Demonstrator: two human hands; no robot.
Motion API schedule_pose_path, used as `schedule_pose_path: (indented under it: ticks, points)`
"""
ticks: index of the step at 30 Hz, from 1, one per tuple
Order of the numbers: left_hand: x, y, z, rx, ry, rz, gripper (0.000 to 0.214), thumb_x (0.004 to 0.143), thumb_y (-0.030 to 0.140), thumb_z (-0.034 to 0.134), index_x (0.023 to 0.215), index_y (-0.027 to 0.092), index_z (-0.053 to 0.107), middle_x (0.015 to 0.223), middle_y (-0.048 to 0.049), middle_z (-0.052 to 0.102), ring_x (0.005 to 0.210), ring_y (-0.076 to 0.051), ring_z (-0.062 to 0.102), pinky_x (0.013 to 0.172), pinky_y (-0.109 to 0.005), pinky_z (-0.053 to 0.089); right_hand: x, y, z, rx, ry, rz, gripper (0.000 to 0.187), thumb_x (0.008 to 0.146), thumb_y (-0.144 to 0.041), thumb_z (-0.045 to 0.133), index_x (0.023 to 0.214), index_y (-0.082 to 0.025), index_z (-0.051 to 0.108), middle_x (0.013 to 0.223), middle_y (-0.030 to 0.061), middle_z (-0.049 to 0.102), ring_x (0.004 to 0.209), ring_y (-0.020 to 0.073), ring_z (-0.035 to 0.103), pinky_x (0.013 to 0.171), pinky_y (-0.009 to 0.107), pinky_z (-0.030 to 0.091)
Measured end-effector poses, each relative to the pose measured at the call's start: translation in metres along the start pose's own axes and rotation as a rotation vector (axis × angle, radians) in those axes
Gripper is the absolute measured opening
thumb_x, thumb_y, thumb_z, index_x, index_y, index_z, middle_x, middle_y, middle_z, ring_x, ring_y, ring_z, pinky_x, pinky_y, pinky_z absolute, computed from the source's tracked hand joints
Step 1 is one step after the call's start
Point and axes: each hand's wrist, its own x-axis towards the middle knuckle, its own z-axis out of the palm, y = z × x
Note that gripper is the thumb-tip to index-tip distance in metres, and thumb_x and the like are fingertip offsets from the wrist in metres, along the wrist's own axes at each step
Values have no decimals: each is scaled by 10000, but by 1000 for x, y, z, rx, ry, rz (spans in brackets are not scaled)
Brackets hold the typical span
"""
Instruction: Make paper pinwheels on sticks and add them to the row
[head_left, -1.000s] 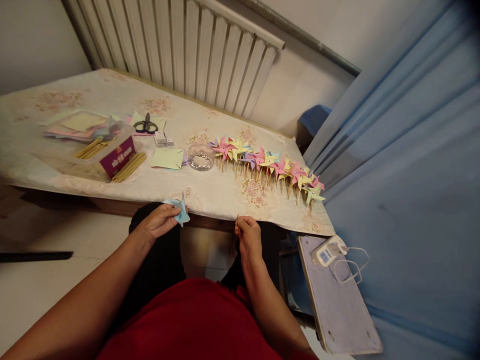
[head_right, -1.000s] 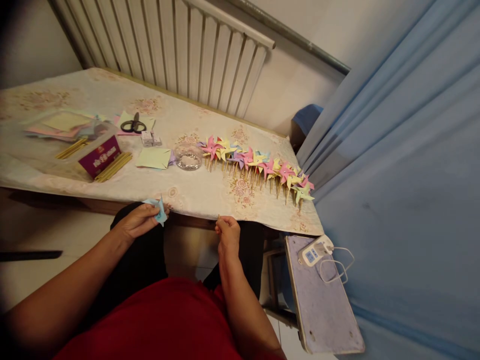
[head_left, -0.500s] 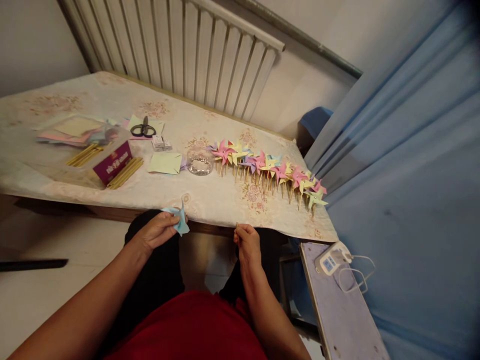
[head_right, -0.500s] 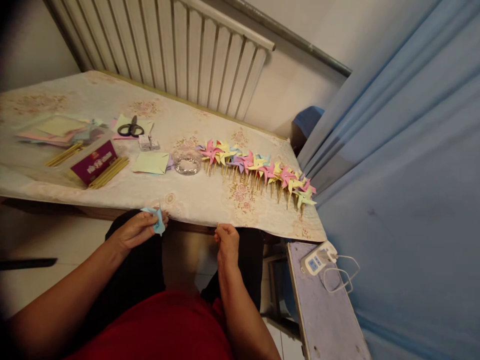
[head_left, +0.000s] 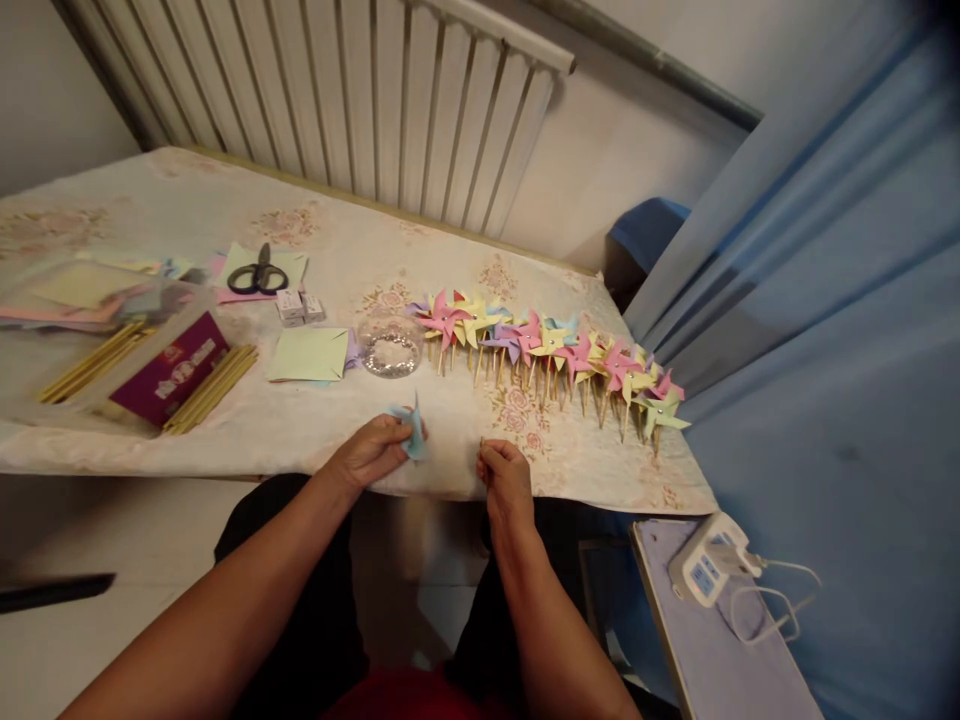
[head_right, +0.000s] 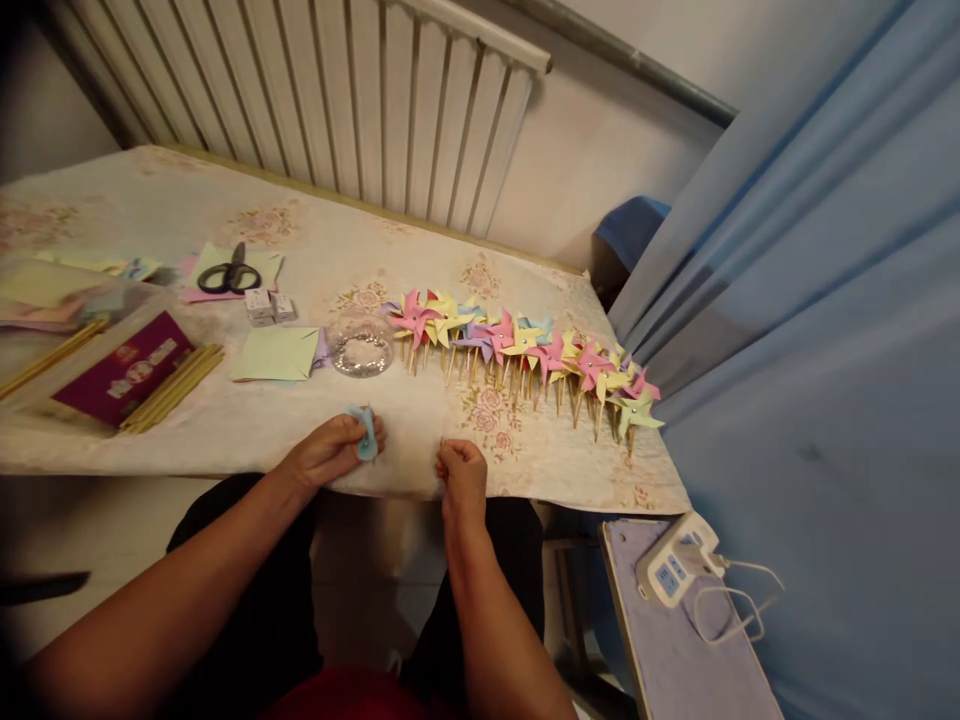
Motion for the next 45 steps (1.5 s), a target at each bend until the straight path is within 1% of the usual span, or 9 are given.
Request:
schedule_pose_path:
  ticks: [3,7,11,14,17,21,30,35,45]
  points:
    - [35,4,5,26,-48,-28,222,665,223,852,694,105,666,653,-48,635,644,-151,624,621,-252,496,23,-8,13,-23,-39,-42,169,545,-287,726,633,-183,627,486,-56,545,461,84,436,466,223,322]
    - [71,8,6,27,-80,-21,272,615,248,893,738,101,700,700,-52,668,663,-143,637,636,-238,514,53,-16,29,-74,-74,-107,135,592,-281,705,643,-185,625,479,-59,535,471,87,436,483,230,314]
    - [94,11,4,20,-81,-24,305,588,255,910,765,86,729,724,-72,703,654,-145,651,630,-233,521,82,-23,45,-95,-91,-128,123,589,-275,689,610,-191,601,475,-65,522,465,83,426,486,234,301]
    - [104,12,-1,-6,-56,-10,221,636,208,874,762,95,731,712,-68,711,658,-148,662,650,-236,525,99,-27,55,-95,-115,-133,119,582,-266,684,601,-188,595,478,-62,516,472,81,421,487,233,297]
    - [109,12,-5,-21,-27,0,184,664,189,853,767,98,731,701,-63,713,653,-144,665,668,-237,529,110,-27,62,-79,-139,-132,124,583,-263,684,600,-186,588,484,-63,507,477,79,417,484,229,298]
    - [112,11,-7,-38,-21,-19,206,655,198,864,783,94,741,733,-69,729,660,-145,675,681,-241,532,114,-23,61,-65,-143,-110,134,571,-265,694,593,-184,589,476,-61,505,465,77,414,472,226,298]
    - [114,4,-8,-80,-30,-55,208,634,193,876,769,88,757,736,-76,742,648,-151,671,671,-250,520,115,-15,53,-23,-155,-65,125,568,-242,710,623,-176,619,488,-52,527,464,77,432,480,230,309]
    - [114,3,-10,-67,-34,-67,189,660,196,865,786,100,760,741,-73,744,658,-156,676,678,-258,524,115,-12,52,48,-118,-52,107,548,-204,693,630,-181,629,495,-54,522,487,81,421,490,231,309]
    - [111,3,-3,-86,-45,-71,227,627,191,889,762,70,752,703,-73,737,621,-128,665,631,-208,513,111,-15,53,35,-138,-77,115,576,-241,703,624,-186,615,469,-61,501,475,80,415,499,236,293]
